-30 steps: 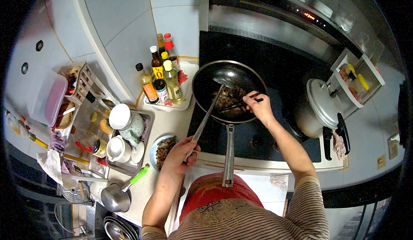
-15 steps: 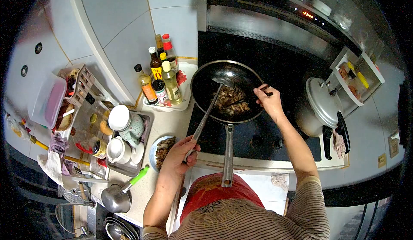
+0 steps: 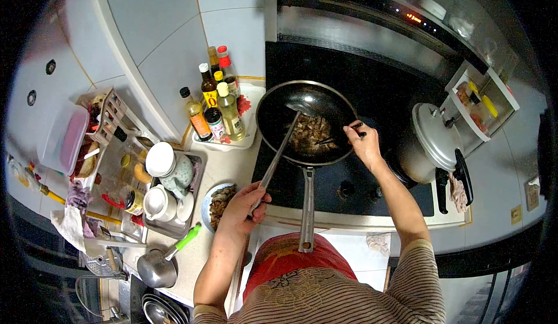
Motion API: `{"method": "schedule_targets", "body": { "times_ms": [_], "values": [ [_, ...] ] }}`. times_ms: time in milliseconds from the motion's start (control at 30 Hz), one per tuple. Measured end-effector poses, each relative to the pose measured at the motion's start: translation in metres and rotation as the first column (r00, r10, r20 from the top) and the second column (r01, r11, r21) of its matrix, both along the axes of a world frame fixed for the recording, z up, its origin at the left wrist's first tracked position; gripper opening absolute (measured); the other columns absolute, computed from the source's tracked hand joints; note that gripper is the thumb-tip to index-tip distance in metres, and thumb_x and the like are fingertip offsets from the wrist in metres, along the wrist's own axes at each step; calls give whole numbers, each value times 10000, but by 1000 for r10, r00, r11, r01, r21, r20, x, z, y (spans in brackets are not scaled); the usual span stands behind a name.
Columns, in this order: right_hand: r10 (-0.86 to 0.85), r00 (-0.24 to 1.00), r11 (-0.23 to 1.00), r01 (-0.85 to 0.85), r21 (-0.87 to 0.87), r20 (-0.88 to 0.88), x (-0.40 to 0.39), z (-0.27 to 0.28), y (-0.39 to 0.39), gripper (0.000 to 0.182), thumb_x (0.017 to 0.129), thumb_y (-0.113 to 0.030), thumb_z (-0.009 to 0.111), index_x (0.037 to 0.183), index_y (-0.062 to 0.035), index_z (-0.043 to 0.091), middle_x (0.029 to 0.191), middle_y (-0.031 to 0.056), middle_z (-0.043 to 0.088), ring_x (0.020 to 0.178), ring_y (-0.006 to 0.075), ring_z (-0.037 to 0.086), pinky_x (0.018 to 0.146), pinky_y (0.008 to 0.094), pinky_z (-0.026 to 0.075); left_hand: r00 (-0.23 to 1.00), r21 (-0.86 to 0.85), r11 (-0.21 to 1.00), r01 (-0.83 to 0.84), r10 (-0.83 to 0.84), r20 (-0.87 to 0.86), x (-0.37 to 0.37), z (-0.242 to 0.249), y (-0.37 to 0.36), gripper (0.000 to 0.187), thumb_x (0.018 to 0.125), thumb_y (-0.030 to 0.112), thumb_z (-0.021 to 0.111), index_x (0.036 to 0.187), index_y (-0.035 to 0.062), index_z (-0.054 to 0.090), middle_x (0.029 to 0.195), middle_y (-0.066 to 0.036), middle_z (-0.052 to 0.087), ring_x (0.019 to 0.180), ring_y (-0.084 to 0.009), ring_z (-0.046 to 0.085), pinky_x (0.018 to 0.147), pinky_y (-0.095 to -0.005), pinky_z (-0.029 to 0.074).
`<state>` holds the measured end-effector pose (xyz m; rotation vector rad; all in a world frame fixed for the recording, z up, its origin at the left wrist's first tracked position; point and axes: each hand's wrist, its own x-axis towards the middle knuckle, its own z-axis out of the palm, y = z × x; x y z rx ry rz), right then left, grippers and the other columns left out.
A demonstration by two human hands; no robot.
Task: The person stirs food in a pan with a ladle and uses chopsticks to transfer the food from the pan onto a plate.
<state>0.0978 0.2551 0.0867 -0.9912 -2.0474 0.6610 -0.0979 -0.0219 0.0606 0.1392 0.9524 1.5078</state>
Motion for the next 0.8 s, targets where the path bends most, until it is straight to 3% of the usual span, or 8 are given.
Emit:
{"method": "schedule_targets", "body": {
  "times_ms": [67, 267, 367, 533, 633, 667, 733, 800],
  "values": [
    [1, 1000, 1000, -1, -3, 20, 3, 3, -2, 223, 800, -202, 615, 720, 6, 605, 614, 125, 590, 518, 195, 545, 533, 323, 427, 998, 15, 1000, 28, -27, -56, 0, -4, 2, 119, 864, 205, 560, 892, 96, 519, 669, -10, 554, 408, -66, 395, 325, -201, 289],
    [-18, 997, 1000, 18, 1, -68, 18, 12, -4, 211, 804, -212, 615, 729, -15, 611, 525, 91, 530, 444, 128, 466, 454, 276, 378, 998, 25, 999, 32, -31, -50, 3, 0, 3, 148, 871, 219, 555, 888, 74, 534, 635, 4, 522, 402, -63, 379, 329, -208, 274],
    [-40, 997, 995, 46, 90, -58, 30, 18, -20, 188, 812, -199, 610, 753, -21, 612, 520, 84, 532, 431, 107, 458, 437, 256, 365, 1000, 27, 999, 25, -25, 7, 0, -5, 2, 213, 860, 143, 565, 1060, 84, 521, 730, -54, 554, 417, -92, 393, 371, -227, 277],
    [-44, 968, 970, 101, 221, -248, 53, -3, -49, 141, 828, -138, 603, 779, -6, 609, 603, 27, 567, 499, 67, 461, 469, 226, 373, 996, 61, 998, 27, -22, -82, 3, -11, 4, 212, 861, 144, 565, 1056, 73, 520, 720, -53, 552, 425, -94, 400, 376, -231, 285],
    [-154, 915, 981, 188, 55, -374, 60, -24, -70, 156, 832, -134, 598, 783, 15, 601, 687, 13, 585, 615, 52, 478, 566, 201, 383, 999, 77, 997, 23, -20, -46, 9, -4, 7, 208, 862, 137, 559, 1053, 64, 518, 722, -54, 551, 427, -94, 401, 379, -233, 286],
    [-247, 879, 968, 212, -131, -408, 62, -32, -77, 161, 835, -137, 595, 784, 16, 598, 729, 14, 589, 652, 53, 480, 582, 202, 382, 1000, 87, 996, 20, -19, -5, 12, 0, 7, 207, 862, 134, 556, 1052, 61, 517, 724, -54, 551, 427, -94, 402, 379, -234, 285],
    [-302, 841, 949, 221, -224, -448, 61, -43, -79, 172, 839, -154, 597, 789, 10, 599, 724, 4, 584, 644, 53, 472, 584, 203, 384, 998, 78, 997, 6, -1, -57, 17, 2, 9, 214, 861, 133, 556, 1058, 59, 516, 730, -54, 548, 430, -94, 405, 381, -235, 283],
    [-294, 873, 953, 239, -185, -389, 61, -40, -77, 168, 838, -159, 603, 793, 3, 601, 709, 1, 578, 625, 55, 464, 576, 204, 382, 995, 81, 997, 0, 8, -103, 21, 7, 8, 231, 860, 134, 558, 1072, 56, 511, 735, -52, 544, 434, -93, 409, 382, -233, 284]
  ]
}}
